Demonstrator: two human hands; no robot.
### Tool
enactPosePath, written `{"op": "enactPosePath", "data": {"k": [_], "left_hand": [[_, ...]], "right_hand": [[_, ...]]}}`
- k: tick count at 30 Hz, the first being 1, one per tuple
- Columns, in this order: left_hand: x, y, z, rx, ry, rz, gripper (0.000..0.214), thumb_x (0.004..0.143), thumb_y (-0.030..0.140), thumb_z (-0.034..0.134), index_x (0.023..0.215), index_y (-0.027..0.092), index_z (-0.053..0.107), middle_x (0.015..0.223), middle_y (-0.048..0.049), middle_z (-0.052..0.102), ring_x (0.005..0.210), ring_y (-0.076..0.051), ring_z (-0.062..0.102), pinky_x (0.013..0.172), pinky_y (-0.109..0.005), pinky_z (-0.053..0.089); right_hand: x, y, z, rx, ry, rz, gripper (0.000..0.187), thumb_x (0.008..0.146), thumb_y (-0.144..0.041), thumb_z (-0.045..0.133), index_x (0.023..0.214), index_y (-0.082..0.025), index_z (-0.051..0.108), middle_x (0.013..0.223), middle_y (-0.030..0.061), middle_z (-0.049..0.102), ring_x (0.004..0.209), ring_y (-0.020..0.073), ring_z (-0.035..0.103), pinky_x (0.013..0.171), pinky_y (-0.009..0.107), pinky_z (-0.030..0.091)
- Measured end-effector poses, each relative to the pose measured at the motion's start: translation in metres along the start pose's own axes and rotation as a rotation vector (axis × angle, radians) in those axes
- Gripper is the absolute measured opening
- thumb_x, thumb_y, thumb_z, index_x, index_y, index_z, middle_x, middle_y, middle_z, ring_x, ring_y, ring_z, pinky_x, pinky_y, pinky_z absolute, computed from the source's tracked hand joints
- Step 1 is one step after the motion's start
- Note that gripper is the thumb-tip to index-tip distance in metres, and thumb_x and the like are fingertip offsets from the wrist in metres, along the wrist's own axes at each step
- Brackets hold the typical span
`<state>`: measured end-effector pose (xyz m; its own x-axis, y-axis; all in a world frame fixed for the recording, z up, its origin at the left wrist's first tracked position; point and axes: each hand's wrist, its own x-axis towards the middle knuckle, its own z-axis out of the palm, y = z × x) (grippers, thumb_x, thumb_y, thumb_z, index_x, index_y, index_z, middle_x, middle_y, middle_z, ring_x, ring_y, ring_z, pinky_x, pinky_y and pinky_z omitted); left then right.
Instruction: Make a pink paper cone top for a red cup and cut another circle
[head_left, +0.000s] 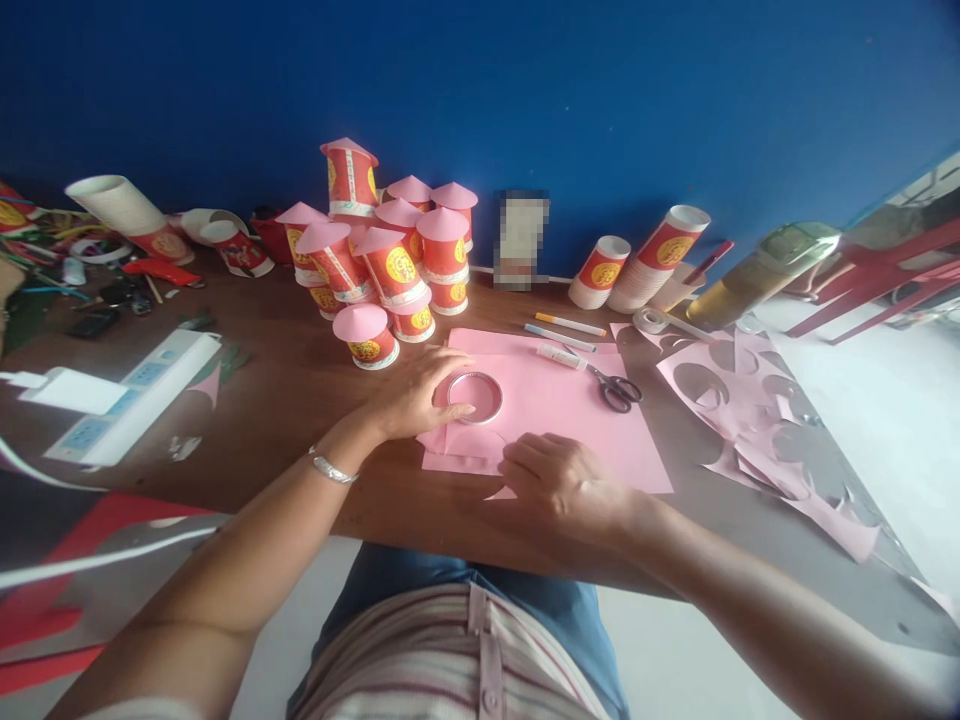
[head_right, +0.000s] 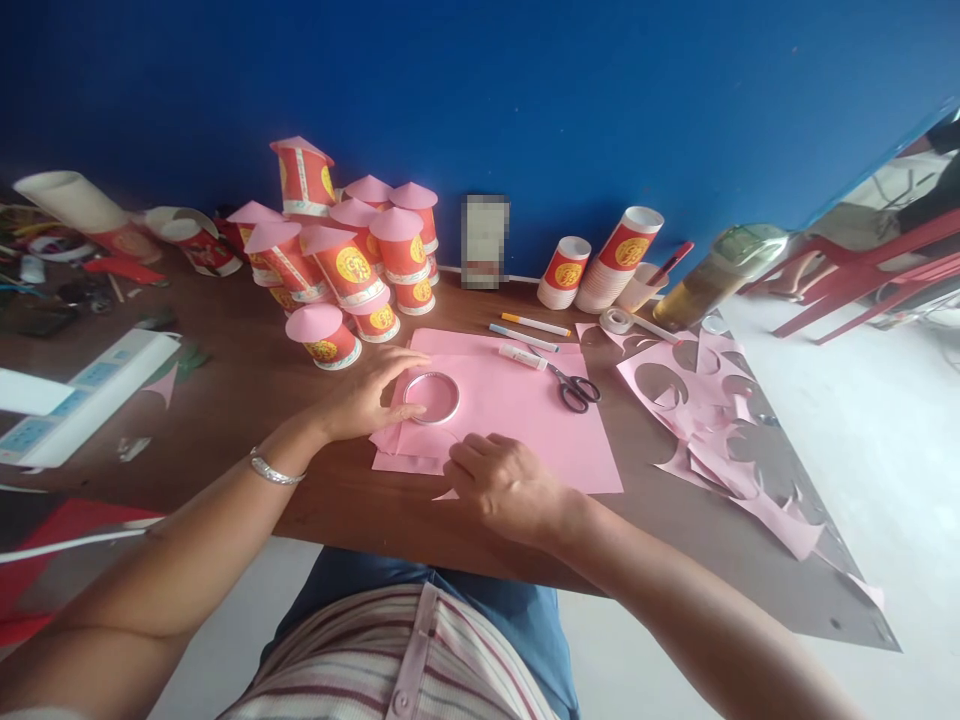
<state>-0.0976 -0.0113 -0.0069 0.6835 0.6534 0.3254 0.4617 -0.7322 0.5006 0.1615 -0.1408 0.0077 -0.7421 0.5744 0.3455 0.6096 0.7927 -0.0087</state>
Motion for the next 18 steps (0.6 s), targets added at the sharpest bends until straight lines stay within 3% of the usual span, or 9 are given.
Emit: {"op": "enactPosePath", "data": {"k": [3, 5, 9, 13, 18], "left_hand": [[0.001, -0.001, 0.0, -0.013, 0.035, 0.015, 0.057, 0.092, 0.043, 0.076, 0.142, 0.021, 0.058, 0.143, -0.0126, 0.065, 0.134, -0.032, 0.06, 0.119, -0.052, 0.048], [0.001, -0.001, -0.001, -0.029, 0.003, 0.034, 0.065, 0.089, 0.046, 0.08, 0.144, 0.022, 0.057, 0.145, -0.0135, 0.064, 0.137, -0.033, 0.058, 0.119, -0.052, 0.047], [0.001, -0.001, 0.0, -0.028, -0.084, 0.007, 0.077, 0.08, 0.042, 0.088, 0.147, 0.024, 0.055, 0.146, -0.0146, 0.063, 0.14, -0.036, 0.055, 0.12, -0.053, 0.047], [0.0, -0.003, 0.001, -0.004, -0.115, -0.066, 0.079, 0.078, 0.036, 0.09, 0.148, 0.024, 0.055, 0.143, -0.0143, 0.063, 0.139, -0.036, 0.056, 0.12, -0.054, 0.047], [0.0, -0.004, 0.002, -0.003, -0.129, -0.077, 0.075, 0.079, 0.039, 0.088, 0.146, 0.025, 0.056, 0.14, -0.0122, 0.066, 0.137, -0.034, 0.057, 0.118, -0.052, 0.048]], "right_hand": [[0.0, 0.035, -0.005, -0.012, 0.067, 0.134, 0.026, 0.108, -0.02, 0.048, 0.091, -0.019, 0.068, 0.088, 0.006, 0.071, 0.078, 0.0182, 0.062, 0.066, 0.032, 0.045], [-0.003, 0.066, -0.004, -0.029, 0.103, 0.305, 0.021, 0.106, -0.022, 0.052, 0.098, -0.019, 0.071, 0.098, 0.0082, 0.075, 0.089, 0.0207, 0.068, 0.07, 0.031, 0.049], [-0.011, 0.119, 0.005, -0.032, 0.089, 0.612, 0.017, 0.099, -0.026, 0.059, 0.101, -0.021, 0.075, 0.106, 0.0084, 0.078, 0.089, 0.0234, 0.071, 0.07, 0.032, 0.053], [-0.015, 0.139, 0.015, -0.032, 0.106, 0.733, 0.02, 0.095, -0.024, 0.058, 0.102, -0.022, 0.076, 0.107, 0.0089, 0.078, 0.093, 0.0254, 0.071, 0.077, 0.035, 0.056], [-0.016, 0.148, 0.019, -0.032, 0.141, 0.768, 0.022, 0.096, -0.029, 0.055, 0.101, -0.022, 0.075, 0.104, 0.0099, 0.076, 0.095, 0.0275, 0.07, 0.082, 0.039, 0.056]]}}
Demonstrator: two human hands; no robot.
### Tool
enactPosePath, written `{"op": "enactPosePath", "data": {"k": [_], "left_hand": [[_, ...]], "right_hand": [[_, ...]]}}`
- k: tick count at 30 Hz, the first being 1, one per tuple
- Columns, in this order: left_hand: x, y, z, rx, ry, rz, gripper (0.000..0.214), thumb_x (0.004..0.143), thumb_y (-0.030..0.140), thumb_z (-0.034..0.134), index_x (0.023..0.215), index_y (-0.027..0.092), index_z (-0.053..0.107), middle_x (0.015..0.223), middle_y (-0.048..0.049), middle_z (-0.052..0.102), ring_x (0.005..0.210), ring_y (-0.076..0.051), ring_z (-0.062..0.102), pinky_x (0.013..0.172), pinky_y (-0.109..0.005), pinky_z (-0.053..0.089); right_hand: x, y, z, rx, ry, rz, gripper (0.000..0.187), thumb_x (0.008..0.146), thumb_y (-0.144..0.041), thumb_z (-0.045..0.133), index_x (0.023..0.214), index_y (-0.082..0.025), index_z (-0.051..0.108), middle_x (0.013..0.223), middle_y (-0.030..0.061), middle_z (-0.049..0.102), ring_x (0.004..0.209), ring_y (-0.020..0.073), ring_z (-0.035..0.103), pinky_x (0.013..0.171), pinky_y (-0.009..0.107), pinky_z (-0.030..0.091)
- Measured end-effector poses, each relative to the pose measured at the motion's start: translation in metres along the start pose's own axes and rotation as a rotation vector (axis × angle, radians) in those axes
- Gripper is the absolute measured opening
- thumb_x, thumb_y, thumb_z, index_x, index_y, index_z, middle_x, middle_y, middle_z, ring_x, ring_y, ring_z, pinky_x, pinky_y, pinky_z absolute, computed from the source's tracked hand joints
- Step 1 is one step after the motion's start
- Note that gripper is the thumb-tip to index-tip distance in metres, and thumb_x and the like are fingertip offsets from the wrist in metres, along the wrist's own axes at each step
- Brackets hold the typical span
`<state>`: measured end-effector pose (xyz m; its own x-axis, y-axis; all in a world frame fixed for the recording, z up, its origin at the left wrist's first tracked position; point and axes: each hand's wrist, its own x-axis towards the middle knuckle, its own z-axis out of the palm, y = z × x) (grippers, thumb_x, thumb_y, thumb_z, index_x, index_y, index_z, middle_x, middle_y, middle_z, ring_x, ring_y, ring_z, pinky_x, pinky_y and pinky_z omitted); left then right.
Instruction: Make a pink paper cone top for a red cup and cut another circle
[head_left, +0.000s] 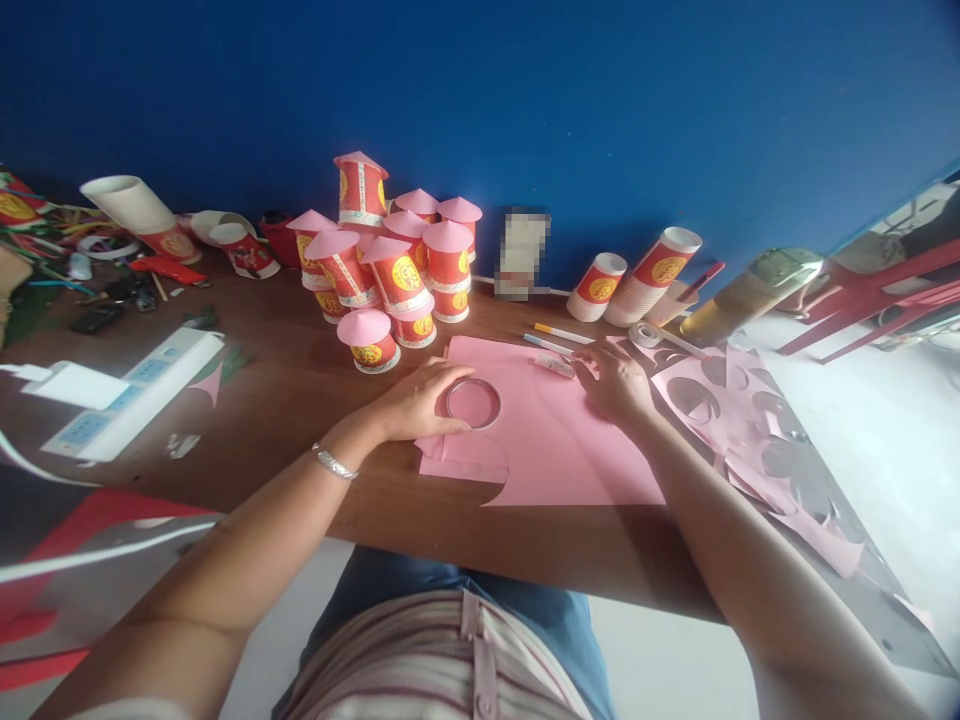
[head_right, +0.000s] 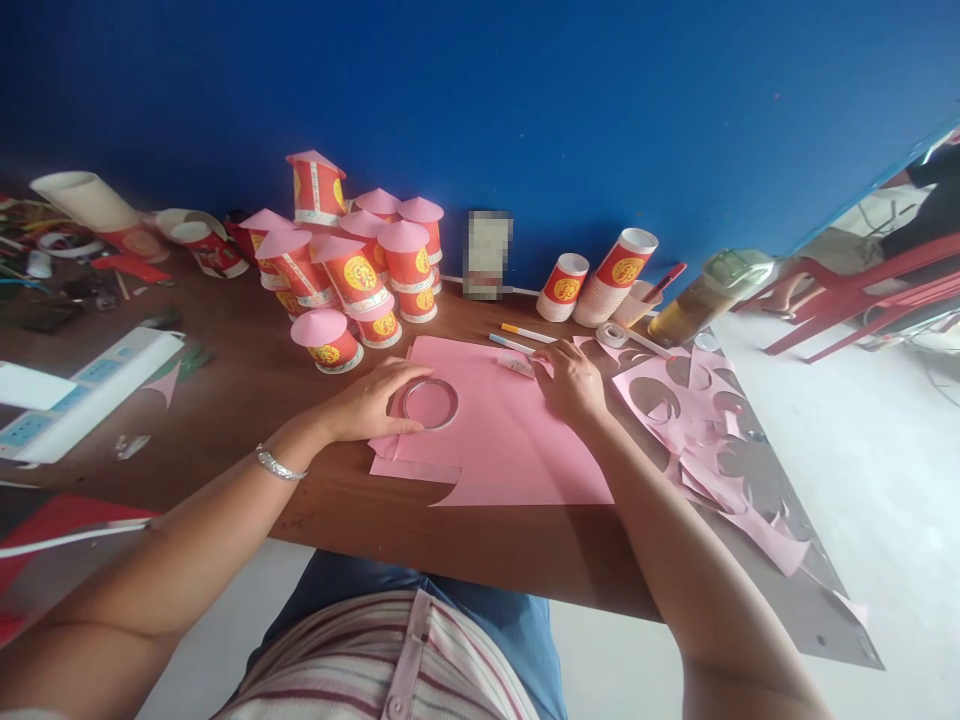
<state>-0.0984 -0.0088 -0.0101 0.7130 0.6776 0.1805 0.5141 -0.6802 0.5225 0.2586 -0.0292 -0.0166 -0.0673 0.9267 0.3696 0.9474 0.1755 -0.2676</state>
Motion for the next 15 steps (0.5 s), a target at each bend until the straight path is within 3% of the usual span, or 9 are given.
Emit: {"op": "enactPosePath", "data": {"k": [8, 12, 15], "left_hand": [[0.0, -0.002, 0.001, -0.013, 0.009, -0.017, 0.073, 0.081, 0.041, 0.086, 0.146, 0.024, 0.057, 0.14, -0.0122, 0.066, 0.136, -0.034, 0.057, 0.116, -0.053, 0.05], [0.001, -0.004, 0.001, -0.02, 0.131, 0.005, 0.056, 0.09, 0.04, 0.077, 0.14, 0.024, 0.058, 0.138, -0.0121, 0.067, 0.133, -0.03, 0.061, 0.116, -0.05, 0.05], [0.003, -0.006, 0.003, -0.018, 0.253, 0.001, 0.043, 0.096, 0.038, 0.069, 0.135, 0.022, 0.059, 0.134, -0.0116, 0.07, 0.129, -0.028, 0.064, 0.115, -0.049, 0.051]], "right_hand": [[0.025, 0.013, 0.005, -0.022, 0.018, 0.04, 0.028, 0.095, -0.026, 0.052, 0.105, -0.02, 0.077, 0.113, 0.0139, 0.076, 0.111, 0.0324, 0.066, 0.096, 0.047, 0.055], [0.037, 0.018, 0.012, -0.12, 0.009, 0.045, 0.029, 0.094, -0.023, 0.055, 0.112, -0.017, 0.077, 0.117, 0.0169, 0.073, 0.117, 0.0357, 0.062, 0.094, 0.049, 0.055], [0.045, 0.022, 0.015, -0.207, -0.073, 0.069, 0.026, 0.095, -0.02, 0.057, 0.11, -0.014, 0.077, 0.118, 0.0187, 0.073, 0.118, 0.0358, 0.06, 0.096, 0.049, 0.053]]}}
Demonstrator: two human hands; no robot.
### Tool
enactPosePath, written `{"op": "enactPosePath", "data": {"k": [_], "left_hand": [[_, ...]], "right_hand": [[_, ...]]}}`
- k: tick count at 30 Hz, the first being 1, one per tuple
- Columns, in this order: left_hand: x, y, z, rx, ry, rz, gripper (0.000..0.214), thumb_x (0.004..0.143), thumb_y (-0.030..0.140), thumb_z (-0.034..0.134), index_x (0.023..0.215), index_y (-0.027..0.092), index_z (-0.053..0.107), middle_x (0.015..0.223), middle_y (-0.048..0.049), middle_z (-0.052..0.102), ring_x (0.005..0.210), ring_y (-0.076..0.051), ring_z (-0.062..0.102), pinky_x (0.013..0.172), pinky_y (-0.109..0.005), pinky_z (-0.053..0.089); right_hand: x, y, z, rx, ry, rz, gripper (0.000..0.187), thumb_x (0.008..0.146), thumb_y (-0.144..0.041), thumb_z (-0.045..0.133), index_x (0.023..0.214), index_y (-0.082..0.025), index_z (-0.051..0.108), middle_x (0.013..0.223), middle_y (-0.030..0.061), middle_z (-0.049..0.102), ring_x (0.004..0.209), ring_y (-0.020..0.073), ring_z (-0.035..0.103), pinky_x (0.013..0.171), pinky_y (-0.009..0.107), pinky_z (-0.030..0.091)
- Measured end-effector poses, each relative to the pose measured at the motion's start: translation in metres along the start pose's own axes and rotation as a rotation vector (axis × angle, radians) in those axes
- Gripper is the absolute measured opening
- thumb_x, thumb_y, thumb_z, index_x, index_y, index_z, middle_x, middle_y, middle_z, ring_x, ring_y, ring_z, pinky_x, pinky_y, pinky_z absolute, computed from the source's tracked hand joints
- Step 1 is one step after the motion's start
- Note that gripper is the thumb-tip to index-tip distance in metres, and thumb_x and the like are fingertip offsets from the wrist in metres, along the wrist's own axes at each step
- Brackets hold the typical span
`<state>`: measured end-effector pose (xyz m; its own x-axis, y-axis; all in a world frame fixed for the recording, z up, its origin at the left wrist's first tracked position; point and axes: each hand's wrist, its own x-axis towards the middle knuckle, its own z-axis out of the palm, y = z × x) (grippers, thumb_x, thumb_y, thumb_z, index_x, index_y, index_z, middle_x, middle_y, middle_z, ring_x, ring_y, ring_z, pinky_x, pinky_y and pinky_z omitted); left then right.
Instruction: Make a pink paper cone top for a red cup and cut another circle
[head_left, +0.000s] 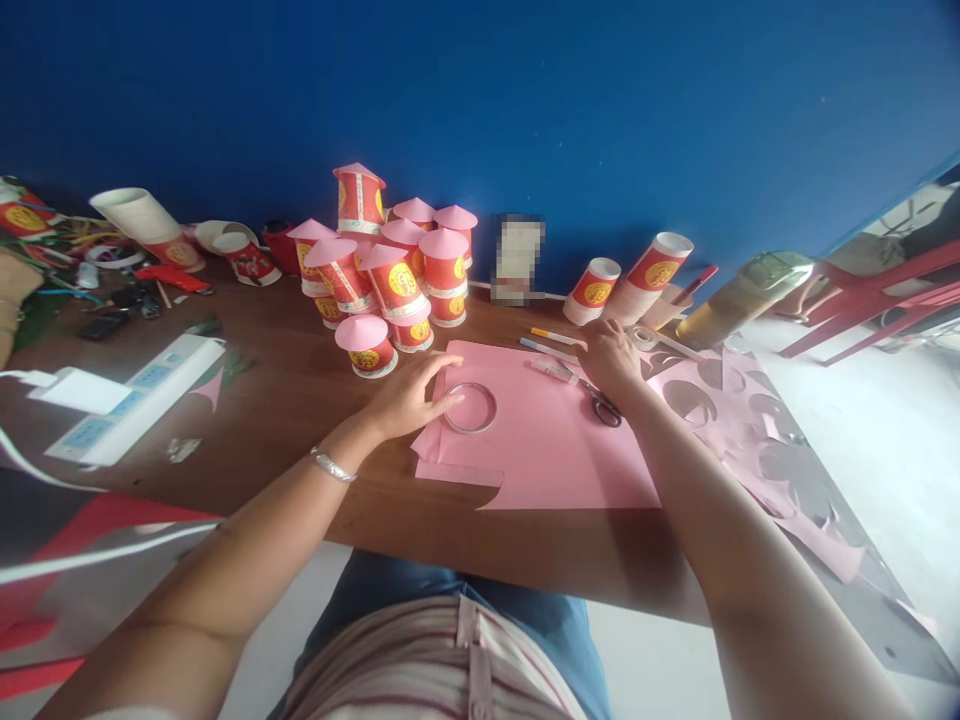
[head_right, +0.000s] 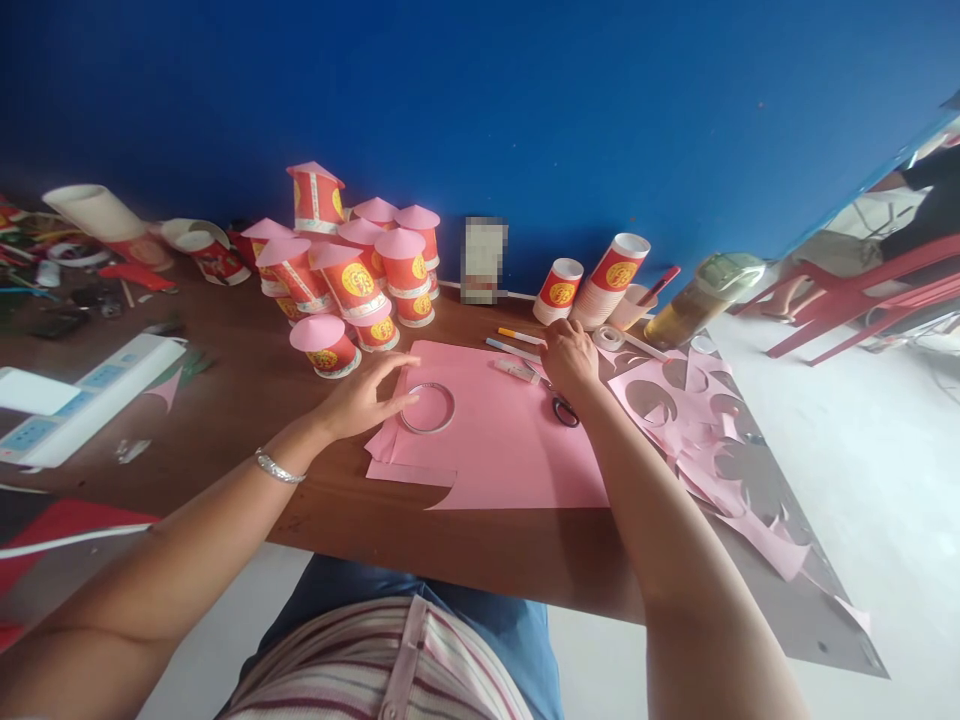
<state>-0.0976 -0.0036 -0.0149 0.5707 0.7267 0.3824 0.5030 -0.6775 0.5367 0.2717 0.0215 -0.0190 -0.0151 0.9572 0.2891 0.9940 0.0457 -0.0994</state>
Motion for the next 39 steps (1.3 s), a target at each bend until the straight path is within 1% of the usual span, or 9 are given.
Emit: {"op": "enactPosePath", "data": {"k": [3, 7, 11, 14, 19, 23, 33, 35, 39], "left_hand": [[0.002, -0.002, 0.002, 0.008, 0.098, -0.008, 0.035, 0.098, 0.035, 0.067, 0.129, 0.022, 0.06, 0.128, -0.0106, 0.072, 0.123, -0.026, 0.067, 0.112, -0.047, 0.054], [0.006, 0.001, 0.001, 0.009, 0.193, -0.001, 0.03, 0.098, 0.029, 0.066, 0.126, 0.021, 0.06, 0.125, -0.0098, 0.072, 0.114, -0.022, 0.07, 0.106, -0.042, 0.058], [0.011, 0.009, -0.004, 0.011, 0.249, 0.018, 0.025, 0.101, 0.027, 0.061, 0.125, 0.021, 0.061, 0.12, -0.009, 0.072, 0.107, -0.019, 0.072, 0.101, -0.038, 0.06], [0.016, 0.018, -0.007, -0.006, 0.227, 0.044, 0.023, 0.104, 0.024, 0.055, 0.126, 0.02, 0.061, 0.12, -0.0093, 0.073, 0.101, -0.016, 0.073, 0.096, -0.035, 0.062], [0.027, 0.03, -0.004, -0.104, 0.12, 0.065, 0.038, 0.102, 0.027, 0.062, 0.139, 0.02, 0.057, 0.127, -0.0112, 0.074, 0.093, -0.015, 0.076, 0.086, -0.029, 0.064], [0.033, 0.037, -0.002, -0.187, 0.004, 0.024, 0.034, 0.102, 0.03, 0.063, 0.135, 0.02, 0.063, 0.11, -0.0063, 0.079, 0.079, -0.013, 0.077, 0.078, -0.026, 0.064], [0.041, 0.027, 0.013, -0.048, 0.05, 0.028, 0.009, 0.098, 0.027, 0.067, 0.102, 0.018, 0.068, 0.083, -0.0016, 0.076, 0.067, -0.014, 0.071, 0.066, -0.025, 0.054], [0.044, 0.026, 0.013, 0.011, 0.025, 0.064, 0.012, 0.1, 0.029, 0.064, 0.1, 0.018, 0.069, 0.084, -0.003, 0.076, 0.07, -0.015, 0.07, 0.067, -0.026, 0.051], [0.051, 0.025, 0.006, 0.003, -0.025, 0.042, 0.023, 0.104, 0.036, 0.06, 0.107, 0.018, 0.073, 0.079, -0.002, 0.074, 0.068, -0.015, 0.067, 0.065, -0.026, 0.048]], "right_hand": [[0.01, 0.003, 0.0, -0.028, -0.069, -0.001, 0.026, 0.098, -0.018, 0.055, 0.106, -0.01, 0.078, 0.119, 0.0204, 0.073, 0.121, 0.0348, 0.06, 0.1, 0.048, 0.049], [0.021, 0.004, -0.008, -0.045, -0.102, -0.013, 0.019, 0.09, -0.018, 0.064, 0.102, -0.011, 0.078, 0.116, 0.0208, 0.076, 0.119, 0.0376, 0.063, 0.103, 0.051, 0.048], [0.014, -0.005, -0.022, 0.143, -0.006, 0.095, 0.024, 0.092, -0.025, 0.062, 0.108, -0.017, 0.078, 0.108, 0.0158, 0.08, 0.103, 0.0334, 0.071, 0.092, 0.047, 0.054], [-0.007, -0.021, -0.03, 0.587, 0.021, 0.078, 0.025, 0.093, -0.038, 0.065, 0.105, -0.02, 0.077, 0.089, 0.0075, 0.08, 0.08, 0.024, 0.073, 0.078, 0.037, 0.057], [-0.039, -0.052, -0.033, 1.144, -0.156, 0.036, 0.048, 0.082, -0.065, 0.077, 0.089, -0.018, 0.076, 0.071, 0.0032, 0.073, 0.064, 0.0168, 0.067, 0.065, 0.032, 0.057], [-0.045, -0.061, -0.035, 1.248, -0.232, 0.033, 0.048, 0.078, -0.065, 0.083, 0.082, -0.017, 0.077, 0.066, 0.0011, 0.068, 0.059, 0.0142, 0.062, 0.059, 0.03, 0.053], [-0.054, -0.082, -0.024, 1.732, -0.218, 0.147, 0.042, 0.065, -0.053, 0.096, 0.087, -0.022, 0.079, 0.063, -0.0035, 0.061, 0.059, 0.0128, 0.055, 0.063, 0.034, 0.057], [-0.054, -0.083, -0.022, 1.764, -0.174, 0.164, 0.041, 0.067, -0.055, 0.095, 0.086, -0.022, 0.079, 0.062, -0.004, 0.059, 0.058, 0.0125, 0.052, 0.063, 0.034, 0.057], [-0.045, -0.065, -0.023, 1.82, 0.052, 0.223, 0.038, 0.072, -0.055, 0.092, 0.09, -0.024, 0.078, 0.065, -0.0039, 0.06, 0.059, 0.012, 0.054, 0.063, 0.03, 0.057]]}}
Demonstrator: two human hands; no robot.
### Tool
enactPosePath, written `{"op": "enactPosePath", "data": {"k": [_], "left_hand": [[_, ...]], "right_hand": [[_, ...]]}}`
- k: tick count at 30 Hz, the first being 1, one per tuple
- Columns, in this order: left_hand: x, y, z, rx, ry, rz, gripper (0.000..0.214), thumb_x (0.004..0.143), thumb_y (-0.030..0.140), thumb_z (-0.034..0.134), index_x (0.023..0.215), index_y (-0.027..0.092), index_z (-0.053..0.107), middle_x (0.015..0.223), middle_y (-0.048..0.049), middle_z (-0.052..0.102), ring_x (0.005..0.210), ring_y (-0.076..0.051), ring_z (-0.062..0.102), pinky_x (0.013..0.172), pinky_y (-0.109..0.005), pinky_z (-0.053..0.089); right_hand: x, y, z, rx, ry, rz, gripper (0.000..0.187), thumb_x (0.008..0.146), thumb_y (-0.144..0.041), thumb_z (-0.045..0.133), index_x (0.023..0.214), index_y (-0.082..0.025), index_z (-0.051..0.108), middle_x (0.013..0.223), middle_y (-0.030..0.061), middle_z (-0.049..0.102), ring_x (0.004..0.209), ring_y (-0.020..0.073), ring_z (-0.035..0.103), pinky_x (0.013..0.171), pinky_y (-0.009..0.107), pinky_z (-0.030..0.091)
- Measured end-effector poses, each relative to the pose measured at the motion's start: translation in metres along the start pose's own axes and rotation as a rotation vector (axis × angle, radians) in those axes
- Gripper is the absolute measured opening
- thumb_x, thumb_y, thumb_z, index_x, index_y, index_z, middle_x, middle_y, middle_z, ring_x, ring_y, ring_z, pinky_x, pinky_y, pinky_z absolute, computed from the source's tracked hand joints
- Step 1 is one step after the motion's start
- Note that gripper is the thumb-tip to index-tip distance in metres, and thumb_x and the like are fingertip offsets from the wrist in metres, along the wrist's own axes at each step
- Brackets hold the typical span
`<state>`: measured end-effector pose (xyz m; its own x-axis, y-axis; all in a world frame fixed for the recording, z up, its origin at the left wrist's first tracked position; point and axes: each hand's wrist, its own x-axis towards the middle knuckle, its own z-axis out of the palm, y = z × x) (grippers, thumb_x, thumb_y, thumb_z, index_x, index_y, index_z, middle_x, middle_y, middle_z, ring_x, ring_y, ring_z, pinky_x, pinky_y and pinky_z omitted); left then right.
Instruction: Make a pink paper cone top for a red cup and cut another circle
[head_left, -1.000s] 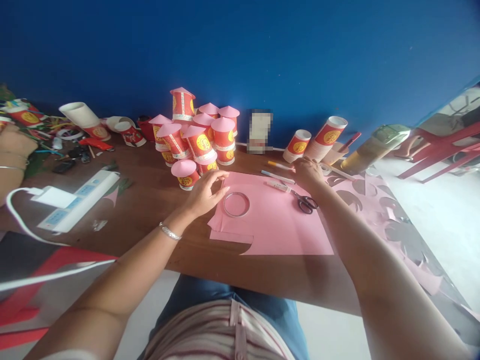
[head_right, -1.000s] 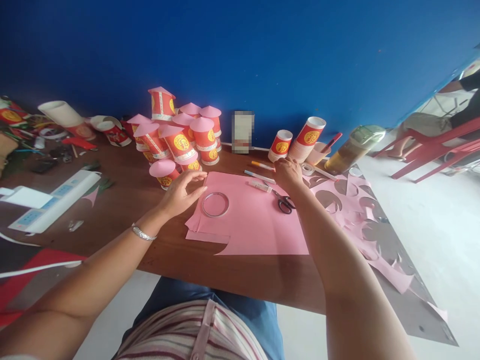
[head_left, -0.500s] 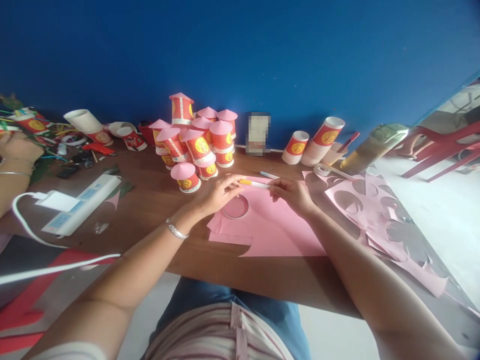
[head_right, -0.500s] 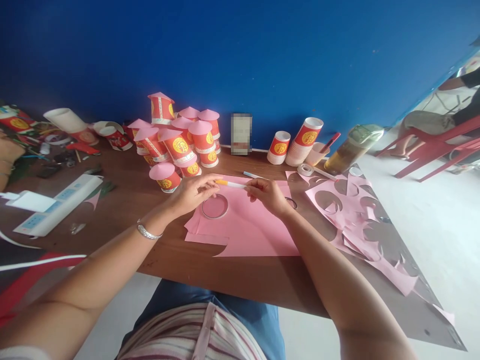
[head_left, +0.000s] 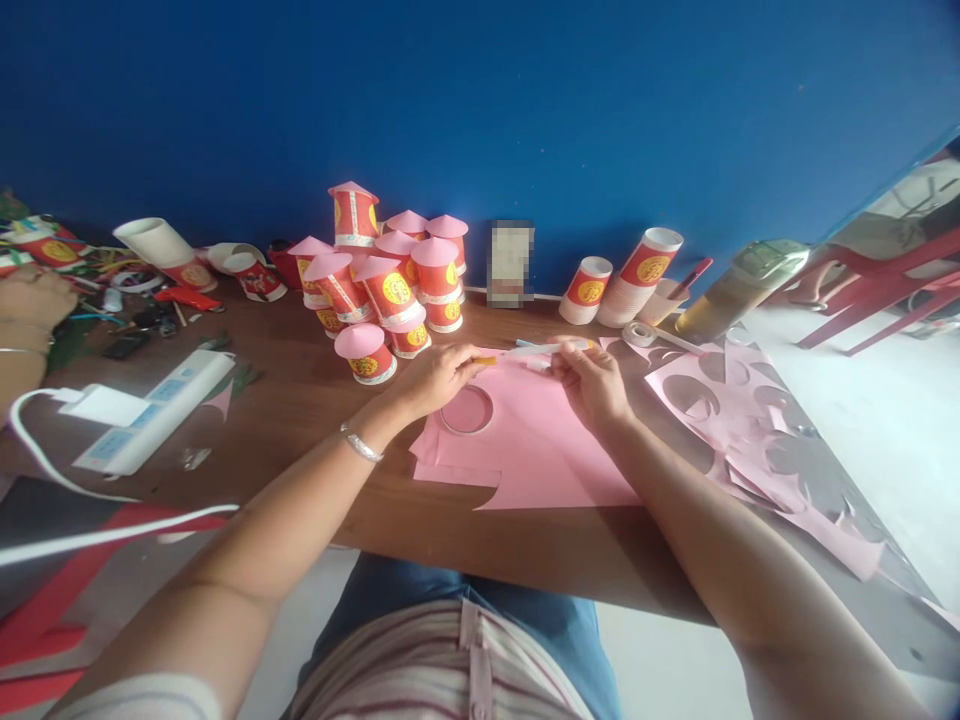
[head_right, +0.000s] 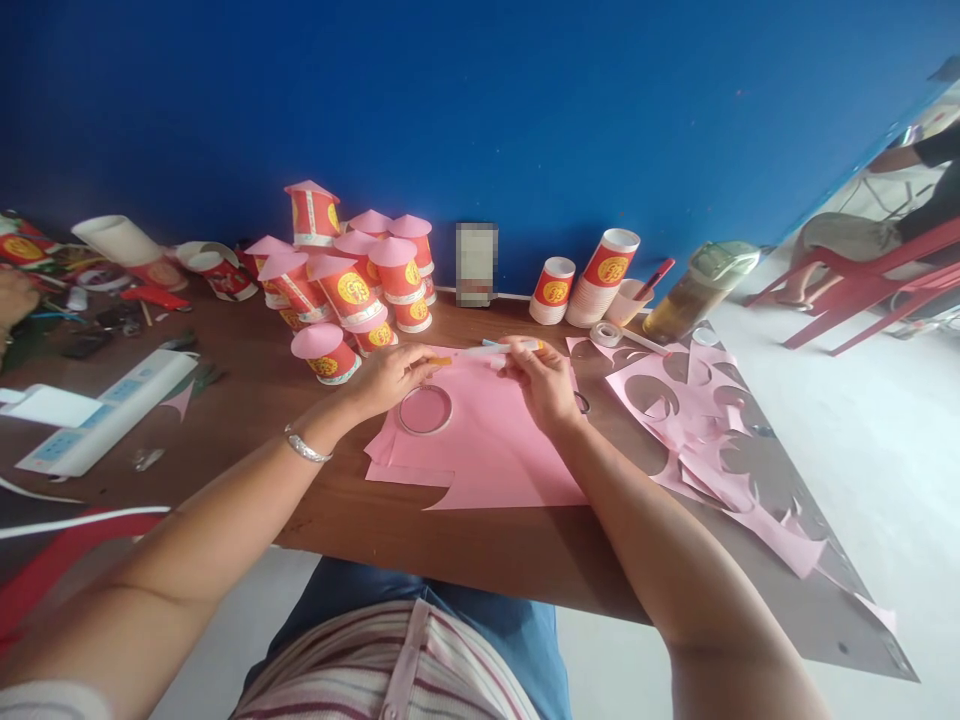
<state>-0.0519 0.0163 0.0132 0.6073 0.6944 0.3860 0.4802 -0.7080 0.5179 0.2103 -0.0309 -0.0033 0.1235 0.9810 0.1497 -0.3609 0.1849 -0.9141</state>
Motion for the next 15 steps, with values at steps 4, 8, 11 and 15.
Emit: {"op": "enactPosePath", "data": {"k": [4, 8, 11, 15], "left_hand": [[0.015, -0.006, 0.003, -0.008, -0.015, -0.074, 0.024, 0.098, 0.039, 0.069, 0.096, 0.016, 0.077, 0.093, -0.0063, 0.078, 0.075, -0.016, 0.07, 0.07, -0.026, 0.051], [0.038, -0.006, 0.016, 0.099, -0.098, -0.11, 0.018, 0.095, 0.032, 0.072, 0.1, 0.018, 0.082, 0.093, -0.0081, 0.077, 0.082, -0.019, 0.071, 0.076, -0.029, 0.052], [0.053, -0.001, 0.023, 0.136, -0.193, -0.099, 0.017, 0.094, 0.022, 0.067, 0.1, 0.018, 0.082, 0.098, -0.0086, 0.078, 0.085, -0.02, 0.071, 0.077, -0.028, 0.051], [0.062, 0.007, 0.027, 0.213, -0.287, -0.135, 0.018, 0.091, 0.019, 0.063, 0.082, 0.017, 0.078, 0.088, -0.0078, 0.077, 0.077, -0.02, 0.068, 0.07, -0.028, 0.047]], "right_hand": [[0.014, -0.006, -0.025, 0.106, 0.119, -0.07, 0.035, 0.074, -0.048, 0.092, 0.089, -0.024, 0.073, 0.065, -0.0058, 0.059, 0.057, 0.0093, 0.054, 0.059, 0.024, 0.058], [0.016, 0.001, -0.032, 0.133, 0.069, 0.038, 0.036, 0.079, -0.052, 0.088, 0.095, -0.025, 0.07, 0.069, -0.0066, 0.062, 0.057, 0.0103, 0.057, 0.063, 0.029, 0.065], [0.01, 0.008, -0.024, 0.141, -0.029, 0.111, 0.035, 0.084, -0.055, 0.083, 0.101, -0.026, 0.071, 0.075, -0.0051, 0.067, 0.066, 0.0136, 0.064, 0.076, 0.04, 0.069], [0.006, 0.011, -0.017, 0.159, -0.137, 0.202, 0.037, 0.083, -0.056, 0.083, 0.101, -0.025, 0.074, 0.08, -0.0014, 0.071, 0.073, 0.0179, 0.068, 0.079, 0.043, 0.067]]}}
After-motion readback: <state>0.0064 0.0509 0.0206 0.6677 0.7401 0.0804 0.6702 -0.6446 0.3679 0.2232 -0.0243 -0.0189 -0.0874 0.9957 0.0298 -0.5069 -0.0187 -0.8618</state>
